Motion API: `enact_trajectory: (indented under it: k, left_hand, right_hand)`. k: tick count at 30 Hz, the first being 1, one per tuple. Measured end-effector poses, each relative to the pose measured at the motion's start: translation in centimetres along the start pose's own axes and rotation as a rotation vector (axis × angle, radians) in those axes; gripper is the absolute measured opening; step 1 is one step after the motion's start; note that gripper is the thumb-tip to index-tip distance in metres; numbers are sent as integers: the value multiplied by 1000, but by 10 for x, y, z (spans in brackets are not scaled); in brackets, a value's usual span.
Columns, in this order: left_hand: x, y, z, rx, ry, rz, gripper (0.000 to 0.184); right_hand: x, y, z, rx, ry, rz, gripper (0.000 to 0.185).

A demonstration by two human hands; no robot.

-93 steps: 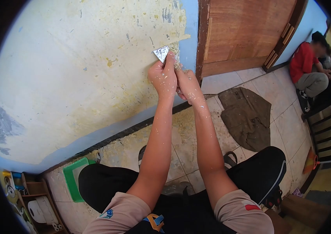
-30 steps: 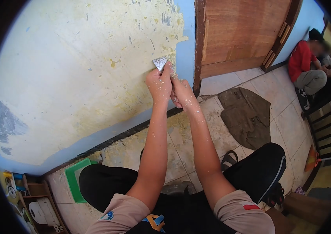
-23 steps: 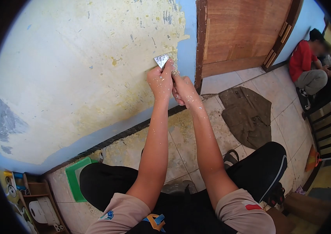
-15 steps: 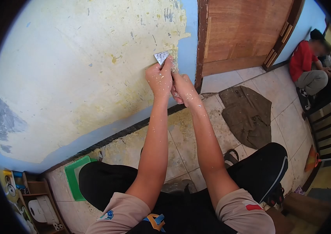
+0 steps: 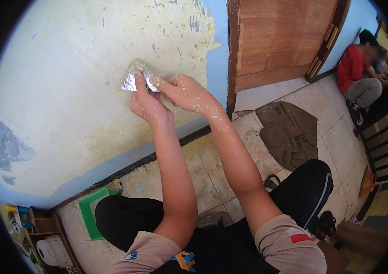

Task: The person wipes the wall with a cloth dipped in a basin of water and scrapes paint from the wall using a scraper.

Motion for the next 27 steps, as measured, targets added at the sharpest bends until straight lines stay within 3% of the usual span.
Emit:
enact_trajectory:
  k: [2,6,8,10,12,13,14,15,16,18,21,27]
  left_hand:
    - [15,-34,58,-92,39,102,38]
    - [85,-109,155,-172,156,345,56]
    - [128,-160,195,-274,152,591,64]
    - [178,-205,229,-158,234,949,68]
    - [226,-245,280,-180,213,1209,60]
    - [236,-246,295,-175,209,1213,60]
    - [228,-241,304,-758,-357,1026,54]
    - [222,-233,290,-1293,-918,707,48]
    - [225,-233,286,-1287,-919,712,48]
    - [229,-233,290,-843,-339,984,43]
    - [200,-244,259,-771,-492,846,45]
    - [157,-234,184,-637,-524,778,48]
  right_hand:
    - [3,33,-15,20,-81,-27,62]
    - [28,126,-19,244,-298,-296,58]
    - [38,194,-7,174,-251,-475,57]
    - [53,245,14,316,-151,-576,56]
    - [72,291,29,486,-152,-730,54]
    - [79,315,34,491,-147,-732,54]
    - [85,339,48,627,-44,-753,50]
    - [90,336,60,762,58,-772,47]
    - [93,335,65,768,59,-776,47]
    - [108,337,67,239,57,-909,37]
    - [116,329,68,-4,47,-851,36]
    - [115,344,47,-274,150,-716,48]
Point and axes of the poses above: each hand's wrist, its own x-axis away from the middle knuckle, its own z-axis out of the back of the hand, y = z × x, the point moved 7 cm from there along -x, towards the middle knuckle, and after that the axes turned 10 degrees about -z, right-handed, at the moved point
